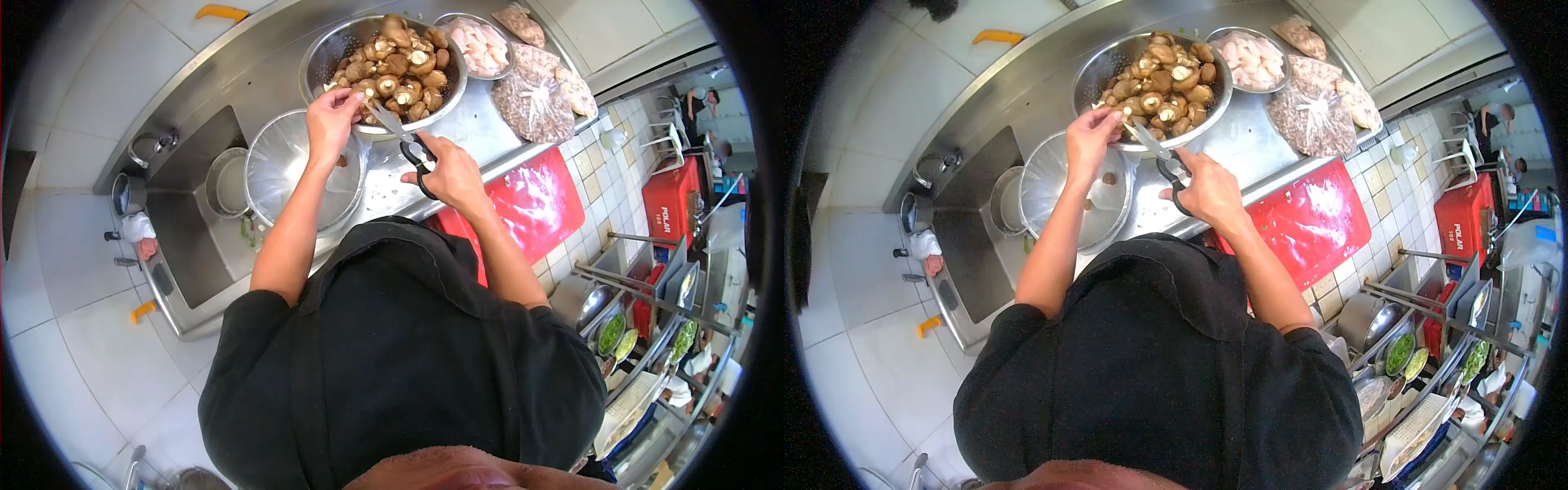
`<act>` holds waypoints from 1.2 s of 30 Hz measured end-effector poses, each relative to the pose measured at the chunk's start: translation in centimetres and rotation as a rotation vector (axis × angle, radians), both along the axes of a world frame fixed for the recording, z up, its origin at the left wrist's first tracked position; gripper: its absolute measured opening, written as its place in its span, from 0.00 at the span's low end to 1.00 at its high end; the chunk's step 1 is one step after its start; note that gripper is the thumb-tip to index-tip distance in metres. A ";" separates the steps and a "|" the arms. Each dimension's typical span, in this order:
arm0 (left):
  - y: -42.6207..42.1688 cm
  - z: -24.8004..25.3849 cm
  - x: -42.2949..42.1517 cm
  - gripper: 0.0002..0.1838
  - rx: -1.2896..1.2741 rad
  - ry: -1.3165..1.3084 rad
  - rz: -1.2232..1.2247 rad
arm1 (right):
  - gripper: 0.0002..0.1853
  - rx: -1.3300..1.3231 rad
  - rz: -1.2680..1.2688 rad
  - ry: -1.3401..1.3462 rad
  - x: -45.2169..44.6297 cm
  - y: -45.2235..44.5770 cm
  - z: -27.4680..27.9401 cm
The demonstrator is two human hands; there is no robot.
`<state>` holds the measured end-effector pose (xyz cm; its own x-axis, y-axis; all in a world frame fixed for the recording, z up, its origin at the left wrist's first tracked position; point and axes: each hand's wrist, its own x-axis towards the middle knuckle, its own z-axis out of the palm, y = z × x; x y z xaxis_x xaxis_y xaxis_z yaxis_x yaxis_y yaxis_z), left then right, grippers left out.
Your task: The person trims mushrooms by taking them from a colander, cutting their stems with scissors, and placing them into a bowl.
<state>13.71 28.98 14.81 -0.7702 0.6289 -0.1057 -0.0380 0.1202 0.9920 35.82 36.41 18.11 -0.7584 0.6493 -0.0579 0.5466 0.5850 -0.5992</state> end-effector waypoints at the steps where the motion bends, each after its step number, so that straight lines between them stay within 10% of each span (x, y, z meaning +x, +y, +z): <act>1: -0.1 0.1 0.1 0.20 0.001 -0.001 -0.001 | 0.41 0.001 0.013 -0.004 0.0 0.0 -0.1; 21: -2.8 -0.3 -2.4 0.13 0.109 -0.074 0.076 | 0.53 -0.936 0.122 0.154 -1.4 -1.3 -0.7; 36: -13.7 -3.2 0.7 0.13 -0.074 -0.155 0.238 | 0.49 -0.809 0.422 -0.162 -6.8 -4.3 -4.3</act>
